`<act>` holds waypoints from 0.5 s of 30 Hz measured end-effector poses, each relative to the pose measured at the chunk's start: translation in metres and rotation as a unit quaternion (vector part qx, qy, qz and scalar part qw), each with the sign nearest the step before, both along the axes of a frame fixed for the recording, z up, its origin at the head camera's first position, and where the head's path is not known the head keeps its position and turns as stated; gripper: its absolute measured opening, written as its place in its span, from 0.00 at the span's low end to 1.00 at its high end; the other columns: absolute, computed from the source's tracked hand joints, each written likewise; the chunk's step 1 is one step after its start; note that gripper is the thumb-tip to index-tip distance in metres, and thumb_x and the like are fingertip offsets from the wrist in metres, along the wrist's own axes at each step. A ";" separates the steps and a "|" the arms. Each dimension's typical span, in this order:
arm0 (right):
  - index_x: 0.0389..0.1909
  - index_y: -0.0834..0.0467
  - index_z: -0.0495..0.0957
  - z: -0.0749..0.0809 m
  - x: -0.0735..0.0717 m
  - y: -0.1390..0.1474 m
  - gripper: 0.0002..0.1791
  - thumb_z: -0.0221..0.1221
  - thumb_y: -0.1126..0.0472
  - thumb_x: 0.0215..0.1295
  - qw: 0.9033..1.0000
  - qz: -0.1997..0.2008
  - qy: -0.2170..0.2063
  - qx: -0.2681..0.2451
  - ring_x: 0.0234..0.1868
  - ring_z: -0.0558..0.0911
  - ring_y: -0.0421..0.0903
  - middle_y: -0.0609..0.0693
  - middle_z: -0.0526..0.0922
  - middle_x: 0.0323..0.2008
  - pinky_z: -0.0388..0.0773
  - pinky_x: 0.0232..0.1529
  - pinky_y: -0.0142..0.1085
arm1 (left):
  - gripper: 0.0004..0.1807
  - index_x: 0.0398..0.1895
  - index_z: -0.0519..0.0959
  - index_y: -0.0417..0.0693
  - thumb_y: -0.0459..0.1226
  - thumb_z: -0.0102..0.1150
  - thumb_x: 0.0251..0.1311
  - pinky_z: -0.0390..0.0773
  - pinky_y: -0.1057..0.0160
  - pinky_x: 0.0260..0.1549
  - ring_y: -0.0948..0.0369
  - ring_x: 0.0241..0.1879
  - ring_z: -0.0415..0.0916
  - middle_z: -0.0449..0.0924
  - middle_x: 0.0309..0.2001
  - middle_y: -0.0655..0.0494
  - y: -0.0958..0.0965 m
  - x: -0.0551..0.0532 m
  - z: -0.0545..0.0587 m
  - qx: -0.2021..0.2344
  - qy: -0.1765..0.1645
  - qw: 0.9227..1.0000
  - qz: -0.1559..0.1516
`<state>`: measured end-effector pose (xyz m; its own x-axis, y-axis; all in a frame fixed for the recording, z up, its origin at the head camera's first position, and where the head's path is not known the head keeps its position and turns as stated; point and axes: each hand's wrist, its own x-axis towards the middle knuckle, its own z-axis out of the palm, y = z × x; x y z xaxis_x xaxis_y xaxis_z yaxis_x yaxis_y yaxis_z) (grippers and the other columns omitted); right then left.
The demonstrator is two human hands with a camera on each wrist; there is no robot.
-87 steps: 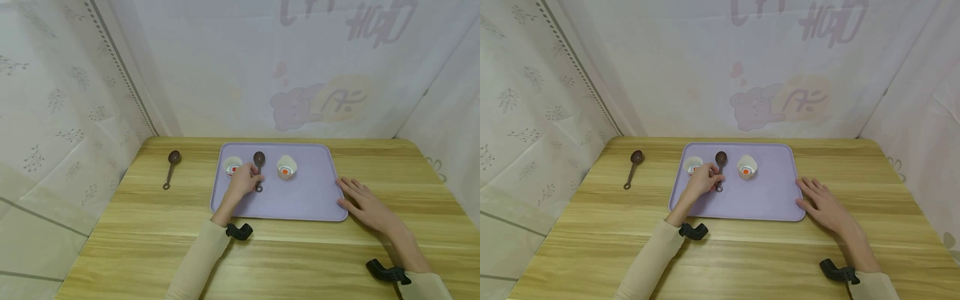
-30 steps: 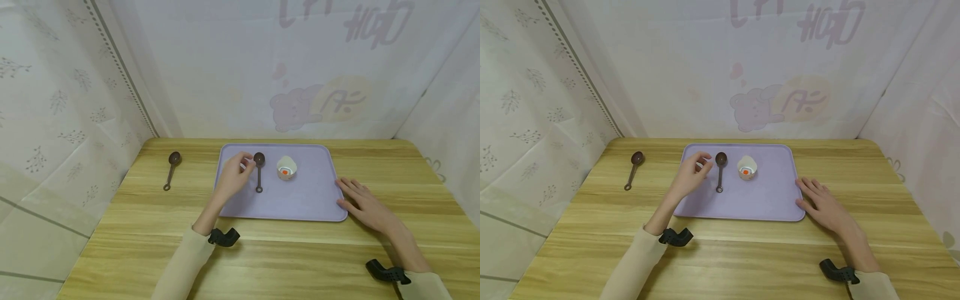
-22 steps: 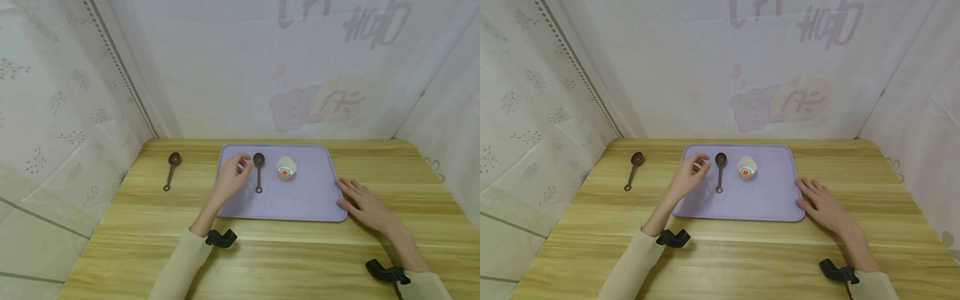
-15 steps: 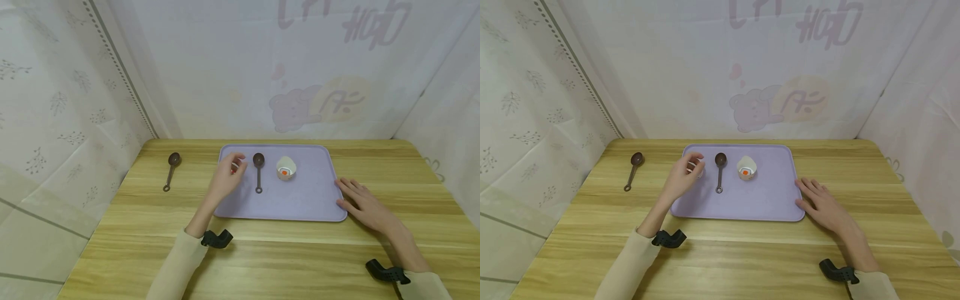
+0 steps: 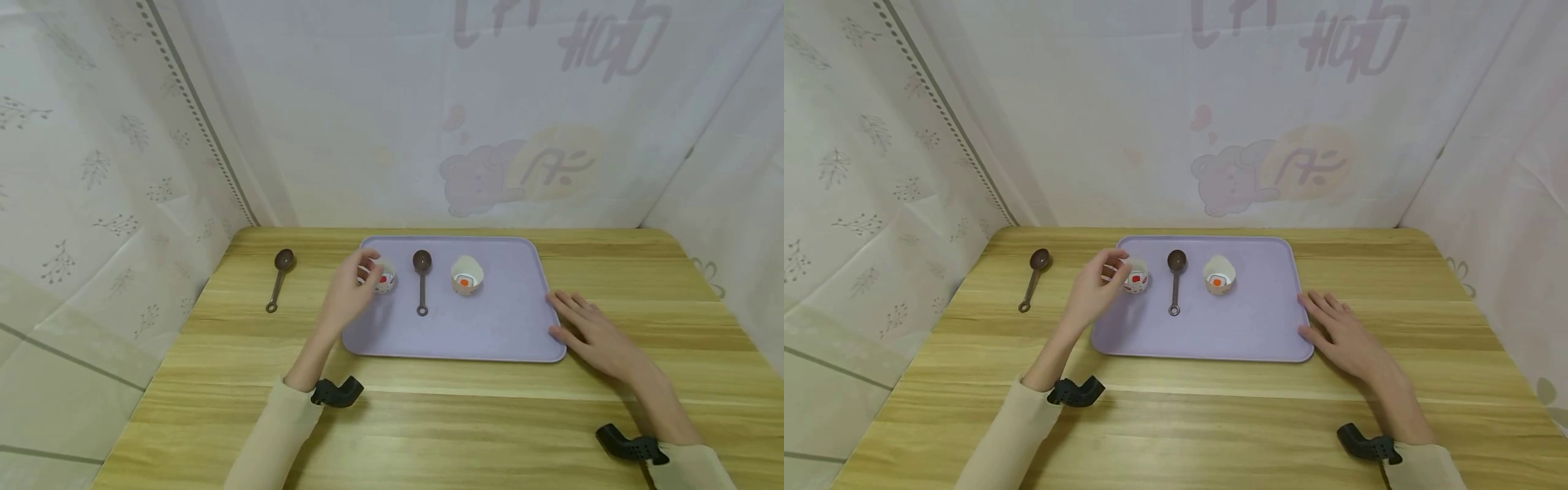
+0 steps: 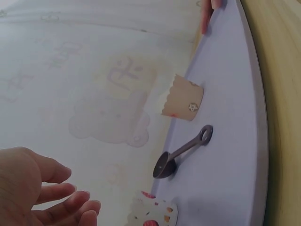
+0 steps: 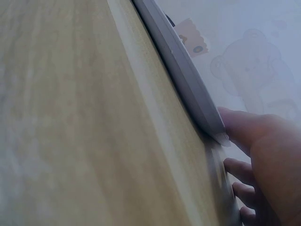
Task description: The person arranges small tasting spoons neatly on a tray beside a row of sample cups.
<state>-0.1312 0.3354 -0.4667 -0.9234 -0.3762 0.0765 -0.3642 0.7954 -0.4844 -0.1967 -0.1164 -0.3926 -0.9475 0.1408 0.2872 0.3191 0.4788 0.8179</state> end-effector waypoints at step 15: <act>0.80 0.55 0.54 0.000 -0.001 -0.001 0.37 0.54 0.50 0.77 1.000 -0.002 0.001 0.001 0.76 0.48 0.70 0.66 0.54 0.76 0.36 0.75 0.57 | 0.14 0.54 0.77 0.34 0.32 0.57 0.69 0.79 0.59 0.35 0.50 0.34 0.78 0.79 0.38 0.44 -0.020 -0.003 -0.004 -0.015 0.018 1.000 0.020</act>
<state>-0.1319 0.3347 -0.4667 -0.9244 -0.3734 0.0776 -0.3626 0.7974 -0.4823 -0.1999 -0.1369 -0.3968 -0.9420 0.1118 0.3165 0.3272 0.5163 0.7914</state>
